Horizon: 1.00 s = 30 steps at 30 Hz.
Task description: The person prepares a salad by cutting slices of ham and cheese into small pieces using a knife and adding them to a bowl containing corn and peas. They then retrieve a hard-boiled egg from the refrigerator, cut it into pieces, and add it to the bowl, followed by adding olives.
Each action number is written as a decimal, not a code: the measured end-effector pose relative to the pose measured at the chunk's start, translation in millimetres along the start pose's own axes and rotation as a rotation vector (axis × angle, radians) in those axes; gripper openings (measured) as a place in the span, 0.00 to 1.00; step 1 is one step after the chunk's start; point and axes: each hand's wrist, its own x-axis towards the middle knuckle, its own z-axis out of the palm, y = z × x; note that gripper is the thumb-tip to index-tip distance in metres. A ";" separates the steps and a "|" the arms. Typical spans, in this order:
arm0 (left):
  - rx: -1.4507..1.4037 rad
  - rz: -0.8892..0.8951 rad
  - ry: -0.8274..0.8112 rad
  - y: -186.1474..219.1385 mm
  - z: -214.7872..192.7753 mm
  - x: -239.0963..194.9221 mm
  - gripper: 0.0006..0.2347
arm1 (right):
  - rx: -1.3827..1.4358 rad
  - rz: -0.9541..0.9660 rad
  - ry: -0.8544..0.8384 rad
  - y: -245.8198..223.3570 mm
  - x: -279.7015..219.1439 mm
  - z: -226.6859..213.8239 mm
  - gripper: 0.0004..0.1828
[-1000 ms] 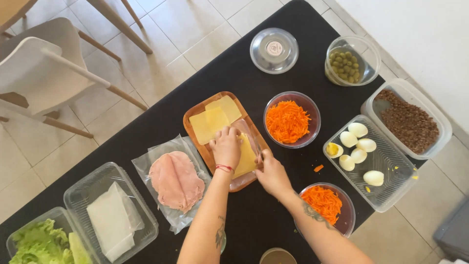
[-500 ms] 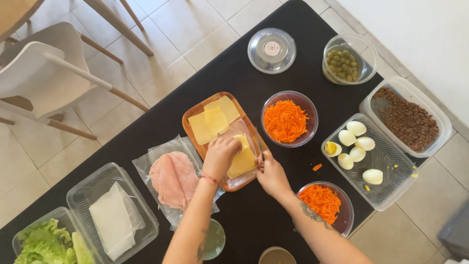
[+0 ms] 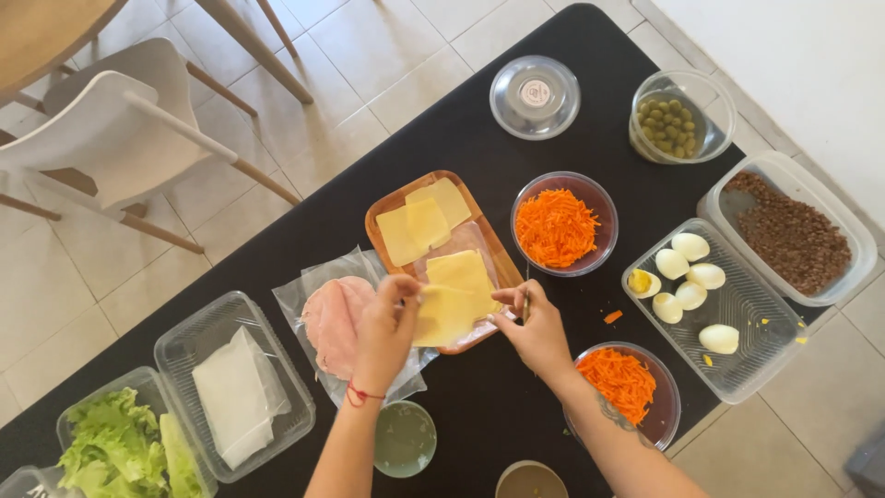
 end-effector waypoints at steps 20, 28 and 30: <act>0.809 0.492 0.051 -74.9 83.0 61.9 0.08 | -0.409 -0.080 0.012 45.0 11.3 -13.3 0.11; 0.657 0.379 -0.053 -106.8 133.6 7.3 0.11 | -0.734 -0.249 0.077 76.0 38.8 16.9 0.15; 0.534 0.352 0.000 -95.6 132.6 3.8 0.11 | -0.667 -0.127 0.053 67.2 42.6 20.5 0.13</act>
